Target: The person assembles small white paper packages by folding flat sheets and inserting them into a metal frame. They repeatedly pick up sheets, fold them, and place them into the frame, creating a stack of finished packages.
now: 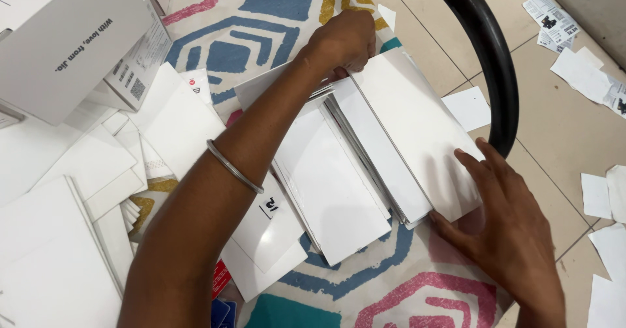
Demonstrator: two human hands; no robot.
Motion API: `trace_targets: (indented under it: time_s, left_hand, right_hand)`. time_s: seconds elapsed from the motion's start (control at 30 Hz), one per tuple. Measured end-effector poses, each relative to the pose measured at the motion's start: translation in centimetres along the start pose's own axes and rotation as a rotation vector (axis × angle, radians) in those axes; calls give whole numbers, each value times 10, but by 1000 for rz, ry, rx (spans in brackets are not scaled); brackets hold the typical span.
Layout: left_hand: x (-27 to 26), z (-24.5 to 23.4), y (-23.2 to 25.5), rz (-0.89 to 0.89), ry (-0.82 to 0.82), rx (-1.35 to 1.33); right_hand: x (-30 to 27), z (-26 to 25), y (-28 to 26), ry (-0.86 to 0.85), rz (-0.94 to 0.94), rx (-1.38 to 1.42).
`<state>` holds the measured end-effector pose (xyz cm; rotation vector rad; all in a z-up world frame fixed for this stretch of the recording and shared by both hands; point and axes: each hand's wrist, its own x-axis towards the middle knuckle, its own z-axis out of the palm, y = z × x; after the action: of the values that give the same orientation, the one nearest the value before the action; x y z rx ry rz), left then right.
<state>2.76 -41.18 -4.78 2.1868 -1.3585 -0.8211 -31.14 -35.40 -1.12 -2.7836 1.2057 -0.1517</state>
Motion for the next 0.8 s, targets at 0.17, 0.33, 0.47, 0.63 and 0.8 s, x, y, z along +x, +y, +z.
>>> trace_targets:
  time_s: [0.17, 0.33, 0.47, 0.63, 0.8]
  left_hand:
    - [-5, -1, 3, 3, 3, 28]
    - [3, 5, -3, 11, 21, 37]
    - [15, 9, -12, 50, 19, 49]
    - [20, 7, -12, 116, 41, 144]
    - [10, -7, -4, 99, 64, 212]
  right_hand:
    - [-2, 8, 2, 19, -11, 130]
    - [-5, 7, 2, 33, 6, 170]
    - [-6, 8, 3, 49, -15, 180]
    - [-6, 11, 6, 73, -50, 219]
    - [-6, 15, 11, 51, -52, 208]
